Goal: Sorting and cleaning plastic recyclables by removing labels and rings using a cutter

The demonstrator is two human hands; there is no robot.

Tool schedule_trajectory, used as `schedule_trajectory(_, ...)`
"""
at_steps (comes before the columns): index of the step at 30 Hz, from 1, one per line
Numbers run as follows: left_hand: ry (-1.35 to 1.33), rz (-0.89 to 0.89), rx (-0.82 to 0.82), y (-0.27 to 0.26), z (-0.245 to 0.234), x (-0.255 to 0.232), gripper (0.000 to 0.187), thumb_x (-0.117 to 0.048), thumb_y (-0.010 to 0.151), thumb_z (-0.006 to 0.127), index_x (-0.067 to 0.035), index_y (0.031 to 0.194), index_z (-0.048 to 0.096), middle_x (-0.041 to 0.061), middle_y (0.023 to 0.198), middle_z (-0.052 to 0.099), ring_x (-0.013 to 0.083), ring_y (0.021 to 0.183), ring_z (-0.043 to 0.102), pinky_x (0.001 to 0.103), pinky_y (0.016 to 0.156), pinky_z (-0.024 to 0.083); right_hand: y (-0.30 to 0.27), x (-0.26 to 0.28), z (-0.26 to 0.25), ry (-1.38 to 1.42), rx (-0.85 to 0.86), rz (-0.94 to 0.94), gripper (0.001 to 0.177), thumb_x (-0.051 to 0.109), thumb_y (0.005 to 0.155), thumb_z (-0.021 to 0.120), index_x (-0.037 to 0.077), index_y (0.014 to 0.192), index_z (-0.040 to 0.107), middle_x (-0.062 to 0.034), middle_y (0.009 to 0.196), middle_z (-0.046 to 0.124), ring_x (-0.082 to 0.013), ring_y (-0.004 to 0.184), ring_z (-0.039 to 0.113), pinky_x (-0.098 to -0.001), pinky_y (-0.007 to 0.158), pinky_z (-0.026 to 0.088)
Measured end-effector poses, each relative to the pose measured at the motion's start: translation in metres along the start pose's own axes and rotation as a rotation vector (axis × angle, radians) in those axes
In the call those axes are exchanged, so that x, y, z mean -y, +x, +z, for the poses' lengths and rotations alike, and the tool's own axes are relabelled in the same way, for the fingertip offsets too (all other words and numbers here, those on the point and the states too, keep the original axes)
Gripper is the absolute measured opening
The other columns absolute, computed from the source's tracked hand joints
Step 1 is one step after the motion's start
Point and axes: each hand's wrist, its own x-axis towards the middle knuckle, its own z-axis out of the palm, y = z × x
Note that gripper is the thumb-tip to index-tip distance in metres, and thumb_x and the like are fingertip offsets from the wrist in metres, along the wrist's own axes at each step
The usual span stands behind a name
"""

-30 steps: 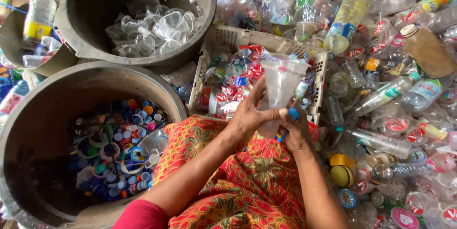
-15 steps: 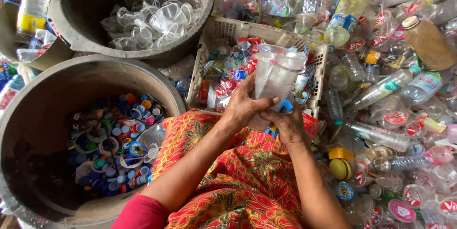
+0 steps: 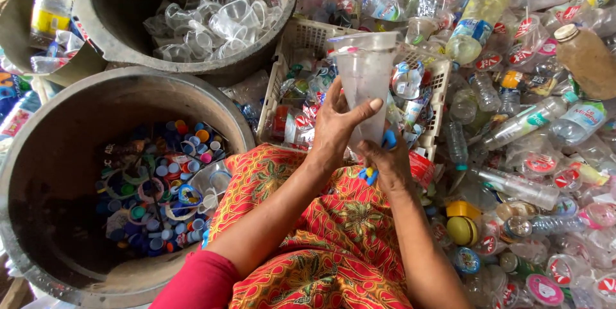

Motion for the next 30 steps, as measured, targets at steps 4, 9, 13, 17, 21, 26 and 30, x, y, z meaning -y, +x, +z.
schedule_trajectory(4,-0.103,0.042,-0.021,-0.001,0.007,-0.007,0.108,-0.028,0.068,0.091,-0.003,0.157,0.037,0.029,0.133,0.059,0.0404,0.13,0.054,0.053,0.104,0.048,-0.003,0.015,0.021,0.13,-0.084,0.005,0.046,0.025,0.073,0.088,0.007,0.112,0.07,-0.0051,0.061,0.061,-0.0126,0.039,0.056,-0.0196,0.034,0.042)
schedule_trajectory(9,-0.128,0.06,-0.044,0.011,0.0,0.001,0.099,-0.03,0.072,0.089,-0.005,0.155,0.041,0.027,0.126,0.062,0.0367,0.118,0.059,0.052,0.096,0.052,0.002,0.025,0.033,0.121,-0.096,-0.038,0.051,0.022,0.064,0.092,0.006,0.108,0.071,-0.0086,0.067,0.066,-0.0149,0.045,0.06,-0.0249,0.039,0.048)
schedule_trajectory(13,-0.063,0.028,-0.057,0.018,-0.014,0.0,0.075,-0.029,0.071,0.092,-0.005,0.134,0.06,0.021,0.111,0.068,0.032,0.104,0.064,0.049,0.09,0.054,-0.005,0.035,0.048,0.091,-0.08,-0.047,0.048,0.012,0.062,0.091,0.004,0.104,0.072,-0.0107,0.066,0.066,-0.0157,0.048,0.064,-0.0266,0.041,0.049)
schedule_trajectory(17,0.005,0.023,-0.143,0.025,-0.024,-0.007,0.057,-0.022,0.059,0.098,-0.009,0.106,0.069,0.008,0.085,0.071,0.0189,0.081,0.068,0.035,0.071,0.057,-0.006,0.036,0.05,0.122,-0.106,-0.012,0.046,0.009,0.06,0.093,0.005,0.101,0.074,-0.0081,0.073,0.069,-0.0127,0.06,0.067,-0.0285,0.05,0.056)
schedule_trajectory(21,0.069,0.054,-0.158,0.028,-0.022,-0.013,0.055,-0.022,0.054,0.1,-0.012,0.1,0.071,0.005,0.078,0.07,0.0144,0.074,0.065,0.032,0.065,0.055,-0.007,0.04,0.054,0.125,-0.12,-0.002,0.044,0.008,0.059,0.094,0.007,0.098,0.074,-0.0076,0.076,0.071,-0.013,0.068,0.069,-0.0312,0.056,0.059)
schedule_trajectory(26,0.149,-0.003,-0.126,0.044,-0.027,0.004,0.059,-0.029,0.056,0.099,-0.011,0.104,0.071,0.006,0.083,0.069,0.017,0.081,0.065,0.033,0.073,0.056,-0.005,0.033,0.047,0.096,-0.131,0.023,0.048,0.014,0.06,0.095,0.008,0.101,0.072,-0.0083,0.078,0.071,-0.0144,0.064,0.068,-0.0332,0.059,0.06)
schedule_trajectory(30,0.188,-0.051,-0.064,0.059,-0.026,0.007,0.06,-0.041,0.058,0.096,-0.009,0.102,0.072,0.009,0.083,0.068,0.0197,0.081,0.065,0.038,0.075,0.056,-0.002,0.024,0.034,0.044,-0.122,0.034,0.05,0.02,0.061,0.096,0.009,0.104,0.071,-0.0102,0.083,0.072,-0.02,0.067,0.07,-0.0372,0.064,0.062)
